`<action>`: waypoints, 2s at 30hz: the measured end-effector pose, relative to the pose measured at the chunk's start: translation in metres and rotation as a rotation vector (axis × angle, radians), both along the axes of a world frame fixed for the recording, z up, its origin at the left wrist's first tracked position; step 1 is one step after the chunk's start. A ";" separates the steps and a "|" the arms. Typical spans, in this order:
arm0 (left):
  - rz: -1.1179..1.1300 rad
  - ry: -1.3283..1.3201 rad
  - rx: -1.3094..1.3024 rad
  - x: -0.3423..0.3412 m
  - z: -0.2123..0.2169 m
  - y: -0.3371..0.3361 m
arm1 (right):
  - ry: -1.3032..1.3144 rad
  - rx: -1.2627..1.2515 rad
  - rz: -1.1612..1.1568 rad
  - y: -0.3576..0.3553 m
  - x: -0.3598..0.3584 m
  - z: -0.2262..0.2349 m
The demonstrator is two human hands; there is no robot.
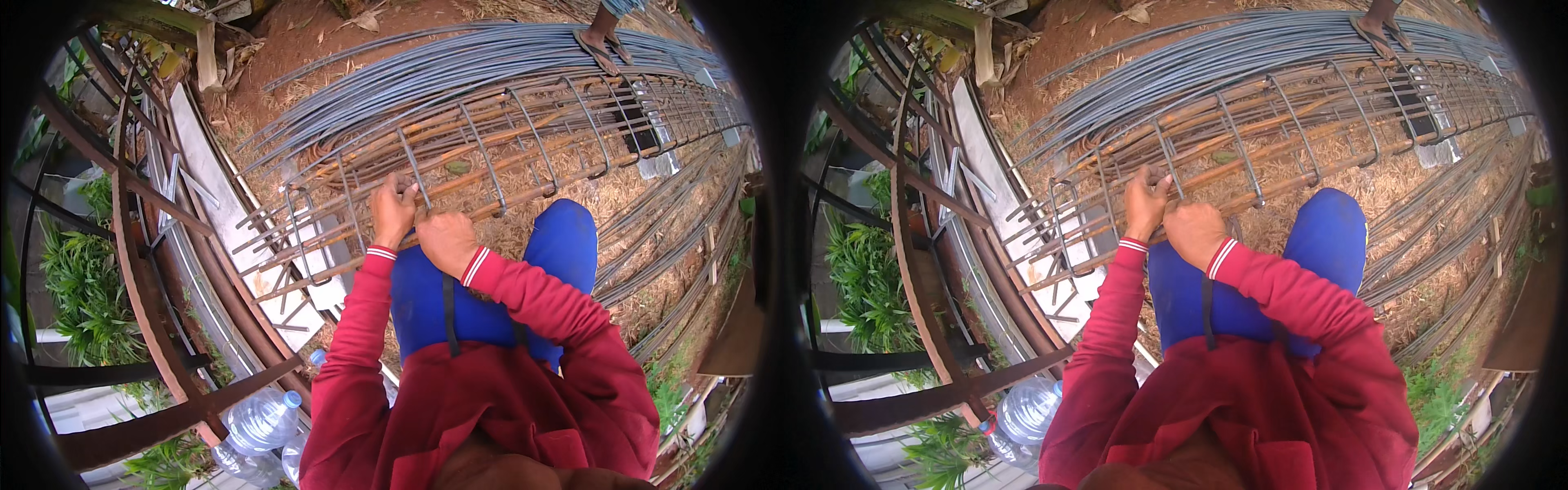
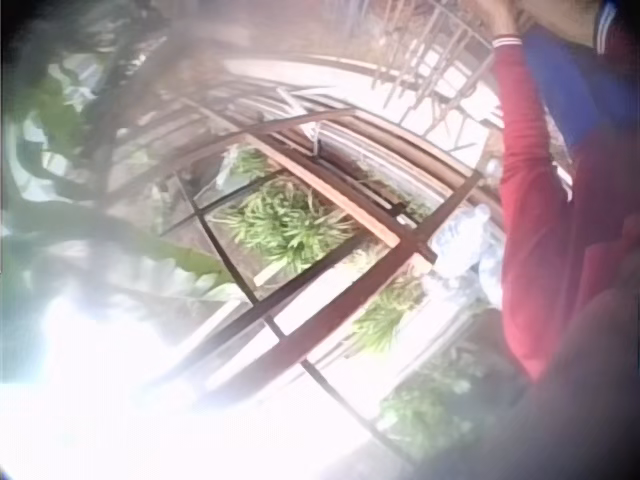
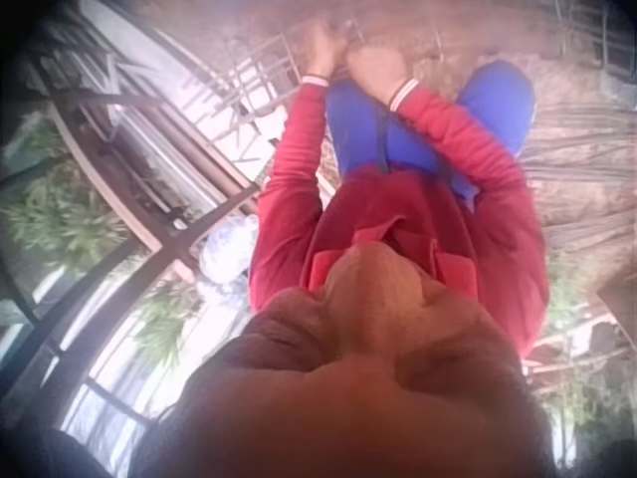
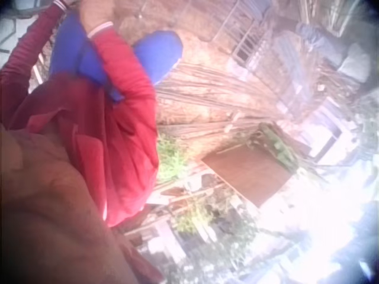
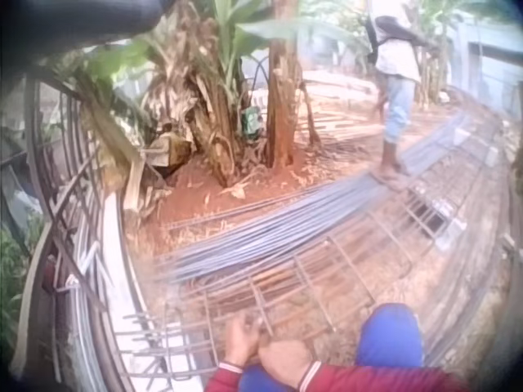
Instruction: The person sits on the ground and ties a rebar grid using wire and pliers. They repeatedly wrap wire around intersecting bars and twist it to secure the joints, moving along the grid to complete multiple connections.
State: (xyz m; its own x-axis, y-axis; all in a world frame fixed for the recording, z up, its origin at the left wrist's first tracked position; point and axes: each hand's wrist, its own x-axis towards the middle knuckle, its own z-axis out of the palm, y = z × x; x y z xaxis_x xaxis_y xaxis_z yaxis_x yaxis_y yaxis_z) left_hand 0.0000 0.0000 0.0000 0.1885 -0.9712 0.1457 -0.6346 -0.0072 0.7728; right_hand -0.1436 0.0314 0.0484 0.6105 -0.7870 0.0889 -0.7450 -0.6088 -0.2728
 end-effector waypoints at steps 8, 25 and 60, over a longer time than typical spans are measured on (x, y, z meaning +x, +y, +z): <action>-0.120 0.094 0.005 0.005 -0.001 -0.008 | -0.048 -0.023 0.173 -0.057 -0.018 0.031; -0.167 0.349 0.270 -0.001 0.028 -0.009 | -0.110 0.319 0.137 -0.107 -0.031 0.036; 0.067 0.295 0.243 -0.008 0.001 -0.029 | -0.136 0.641 -0.006 -0.121 -0.021 -0.020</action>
